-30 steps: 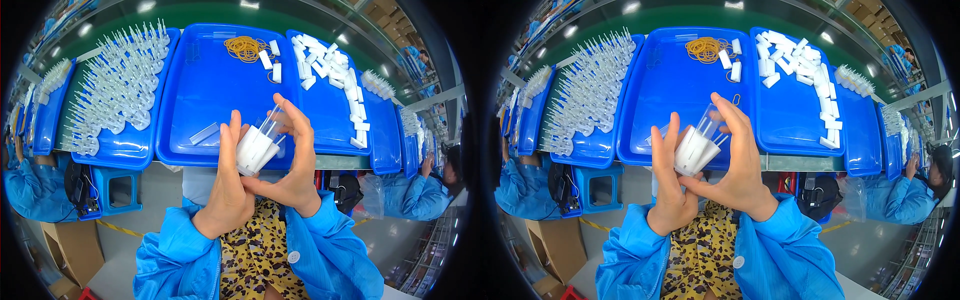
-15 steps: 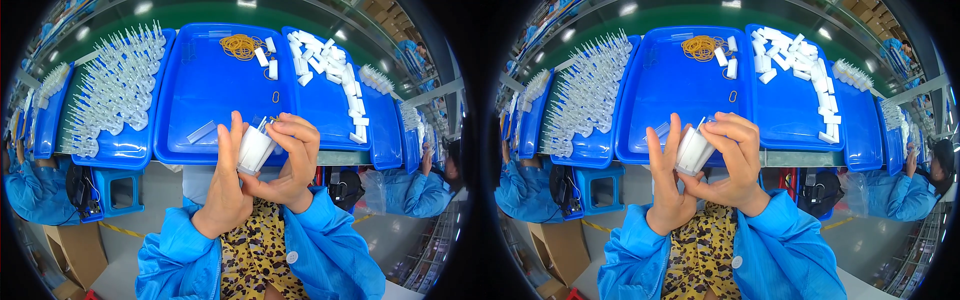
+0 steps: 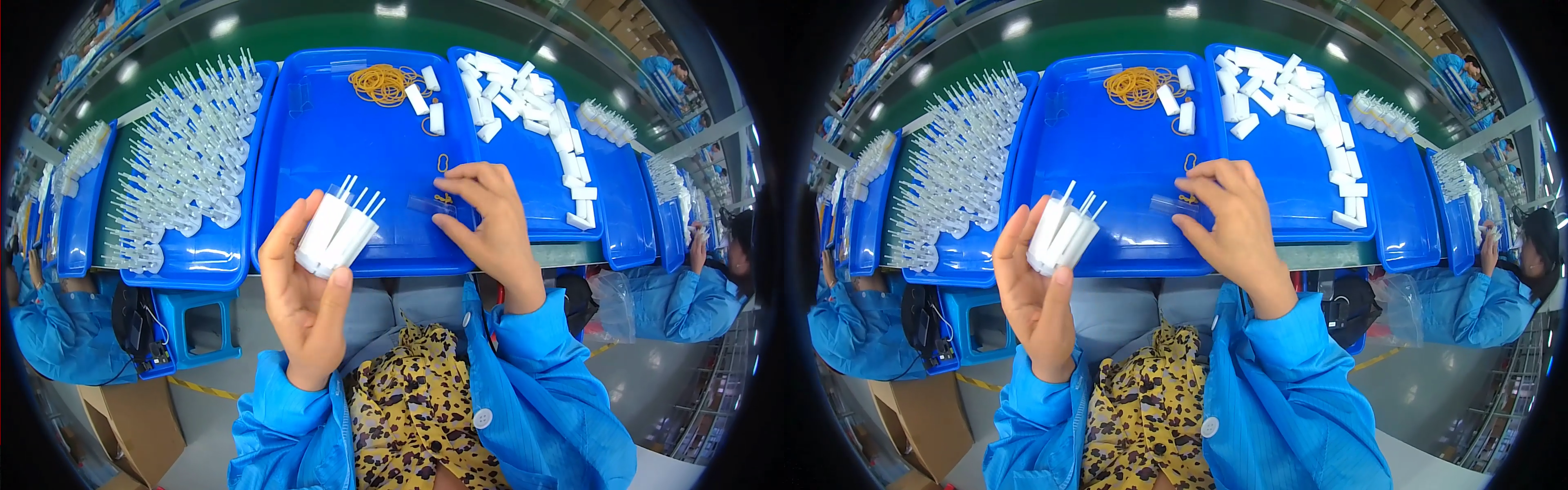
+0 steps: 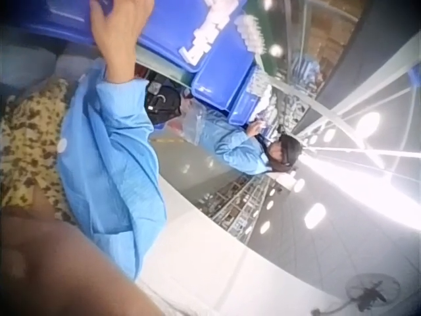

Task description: The person assembles white plastic device components and metal pins by hand at a factory workstation.

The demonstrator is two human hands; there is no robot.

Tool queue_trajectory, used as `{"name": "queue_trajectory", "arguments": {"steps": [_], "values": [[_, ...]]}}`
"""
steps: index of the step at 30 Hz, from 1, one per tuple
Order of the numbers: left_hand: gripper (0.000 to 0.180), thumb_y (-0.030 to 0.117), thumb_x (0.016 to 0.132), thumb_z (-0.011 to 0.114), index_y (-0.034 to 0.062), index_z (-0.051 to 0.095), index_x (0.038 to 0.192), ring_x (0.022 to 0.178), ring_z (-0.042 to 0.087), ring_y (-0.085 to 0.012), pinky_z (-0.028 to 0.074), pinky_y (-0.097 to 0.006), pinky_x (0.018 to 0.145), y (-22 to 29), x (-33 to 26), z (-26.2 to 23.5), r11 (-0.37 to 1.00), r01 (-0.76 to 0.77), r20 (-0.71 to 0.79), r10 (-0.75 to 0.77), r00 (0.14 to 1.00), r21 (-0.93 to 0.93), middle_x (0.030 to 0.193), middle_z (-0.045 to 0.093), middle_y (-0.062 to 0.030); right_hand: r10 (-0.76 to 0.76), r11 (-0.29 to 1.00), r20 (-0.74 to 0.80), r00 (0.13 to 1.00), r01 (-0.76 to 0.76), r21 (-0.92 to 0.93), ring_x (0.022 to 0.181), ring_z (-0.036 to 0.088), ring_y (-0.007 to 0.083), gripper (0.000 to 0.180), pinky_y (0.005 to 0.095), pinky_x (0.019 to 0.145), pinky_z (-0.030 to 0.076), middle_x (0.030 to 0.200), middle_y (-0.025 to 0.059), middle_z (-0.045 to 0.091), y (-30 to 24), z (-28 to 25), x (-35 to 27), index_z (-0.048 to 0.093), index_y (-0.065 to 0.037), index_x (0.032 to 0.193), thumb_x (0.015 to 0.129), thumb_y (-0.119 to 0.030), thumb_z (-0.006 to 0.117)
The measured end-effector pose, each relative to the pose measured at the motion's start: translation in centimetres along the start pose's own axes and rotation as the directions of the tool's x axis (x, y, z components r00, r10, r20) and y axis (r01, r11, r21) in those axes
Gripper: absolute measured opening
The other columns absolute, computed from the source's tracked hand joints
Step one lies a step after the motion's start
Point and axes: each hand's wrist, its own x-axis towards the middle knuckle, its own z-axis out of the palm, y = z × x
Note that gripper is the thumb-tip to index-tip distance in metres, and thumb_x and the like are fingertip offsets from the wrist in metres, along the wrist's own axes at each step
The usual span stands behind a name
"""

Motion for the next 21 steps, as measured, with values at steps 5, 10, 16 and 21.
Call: {"name": "queue_trajectory", "arguments": {"steps": [5,10,16,21], "values": [[0.035,0.004,0.09,0.054,-0.0015,0.054,0.125,0.128,0.043,-0.0281,0.035,-0.04,0.106,-0.3,-0.2,-0.7,0.998,-0.016,-0.027,0.018,0.999,0.063,0.14,0.038,-0.0207,-0.004,0.97,0.193,0.981,0.051,-0.239,0.105,0.052,0.0256,0.028,0.0381,0.087,0.039,0.099,0.0064,0.059,-0.5,0.6,0.3,0.065,-0.008,0.094,0.068,-0.008,0.075],[0.024,0.007,0.091,0.056,0.0019,0.064,0.112,0.124,0.046,-0.0278,0.04,-0.039,0.102,0.2,-0.2,-1.1,0.997,0.006,-0.052,-0.002,0.999,0.081,0.138,0.041,-0.02,-0.097,0.983,0.123,0.988,0.075,0.17,0.102,0.055,0.0252,0.026,0.0395,0.091,0.039,0.101,0.0057,0.059,0.3,0.3,0.6,0.064,-0.006,0.094,0.07,-0.005,0.072],[0.024,0.006,0.09,0.057,0.0015,0.063,0.113,0.123,0.047,-0.0275,0.042,-0.04,0.101,0.3,-0.3,-1.1,0.994,-0.011,-0.008,0.012,1.0,0.111,0.137,0.041,-0.0203,0.023,0.637,0.019,1.0,-0.03,0.77,0.102,0.058,0.0216,0.024,0.0345,0.089,0.045,0.105,0.0096,0.059,0.1,0.5,-0.3,0.063,-0.003,0.099,0.076,0.001,0.069],[0.025,0.002,0.088,0.058,0.0006,0.063,0.113,0.124,0.047,-0.0282,0.043,-0.039,0.101,0.4,-0.1,-0.6,0.995,-0.016,0.003,0.016,1.0,0.1,0.136,0.041,-0.0198,0.081,0.491,-0.026,0.996,-0.017,0.871,0.095,0.058,0.0167,0.021,0.0287,0.083,0.048,0.106,0.0111,0.057,-0.5,0.6,-0.5,0.062,0.0,0.102,0.081,0.003,0.065]]}}
